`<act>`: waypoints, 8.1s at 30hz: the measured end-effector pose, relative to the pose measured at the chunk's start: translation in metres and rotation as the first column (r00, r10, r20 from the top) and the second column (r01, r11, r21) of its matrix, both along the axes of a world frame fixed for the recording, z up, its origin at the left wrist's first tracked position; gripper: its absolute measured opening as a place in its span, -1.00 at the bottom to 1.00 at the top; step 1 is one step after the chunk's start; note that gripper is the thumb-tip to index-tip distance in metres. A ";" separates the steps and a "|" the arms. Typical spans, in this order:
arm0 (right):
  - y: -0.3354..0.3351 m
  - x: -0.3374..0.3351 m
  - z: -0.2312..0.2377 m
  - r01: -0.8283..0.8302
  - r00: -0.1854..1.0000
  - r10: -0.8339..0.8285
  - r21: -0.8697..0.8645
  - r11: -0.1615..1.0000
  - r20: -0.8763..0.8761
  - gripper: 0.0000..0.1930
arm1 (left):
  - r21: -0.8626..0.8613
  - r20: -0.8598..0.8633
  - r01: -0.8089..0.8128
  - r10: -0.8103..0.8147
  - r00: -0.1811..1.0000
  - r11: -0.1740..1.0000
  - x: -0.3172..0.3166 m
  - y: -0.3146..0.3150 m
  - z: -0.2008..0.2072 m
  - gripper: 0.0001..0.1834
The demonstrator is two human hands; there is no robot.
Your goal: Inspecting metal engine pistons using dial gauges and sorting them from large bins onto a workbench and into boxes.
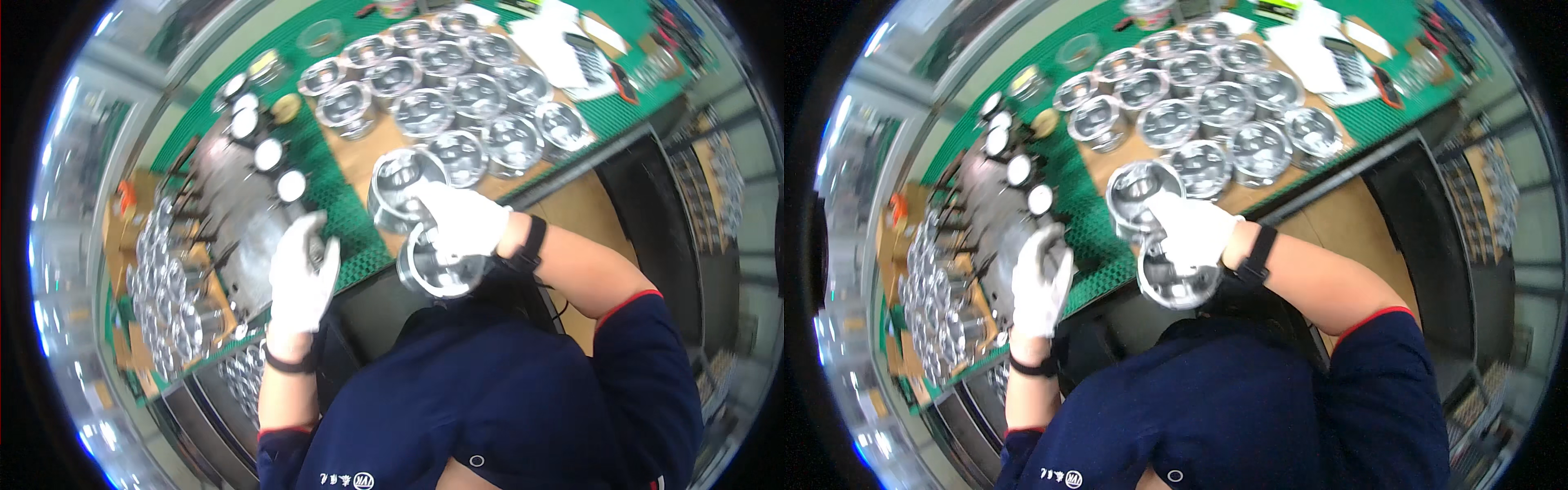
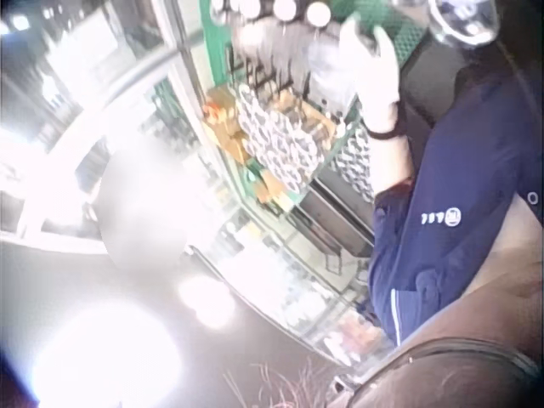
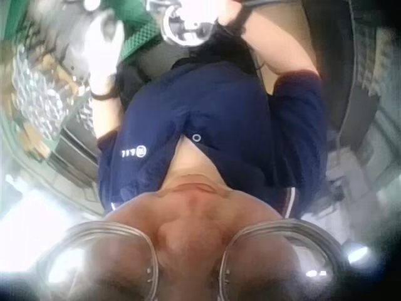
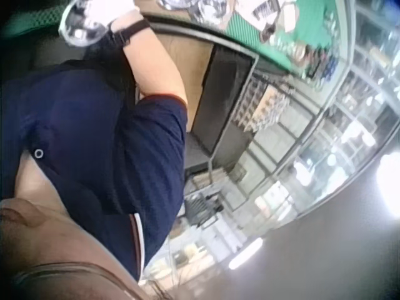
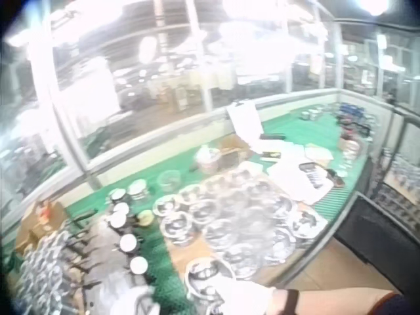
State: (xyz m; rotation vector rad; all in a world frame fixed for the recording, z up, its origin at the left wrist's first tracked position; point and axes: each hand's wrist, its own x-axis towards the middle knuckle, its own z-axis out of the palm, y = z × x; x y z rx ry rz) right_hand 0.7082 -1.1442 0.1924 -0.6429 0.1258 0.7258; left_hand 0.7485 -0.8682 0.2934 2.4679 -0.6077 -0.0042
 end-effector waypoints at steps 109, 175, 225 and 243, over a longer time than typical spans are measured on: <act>-0.291 -0.684 -0.271 0.180 0.676 -0.731 -0.983 0.035 0.097 -0.60 | 0.546 -0.284 0.400 -0.286 0.915 0.736 -0.609 -0.339 -0.034 -0.44; -0.014 -0.994 0.132 -0.126 0.530 -0.845 -0.979 -0.161 0.070 -0.46 | 0.505 -0.054 0.438 -0.479 0.876 0.744 -0.390 -0.268 0.177 -0.23; -0.146 -0.410 0.199 0.404 0.880 -0.015 -0.764 -0.503 0.475 -0.73 | 0.960 -0.060 0.192 -0.520 0.852 0.204 -0.334 -0.191 0.134 0.02; -0.144 -0.406 0.207 0.396 0.891 0.025 -0.750 -0.529 0.453 -0.73 | 0.740 -0.130 0.543 -0.707 0.695 0.398 -0.301 -0.162 0.120 -0.04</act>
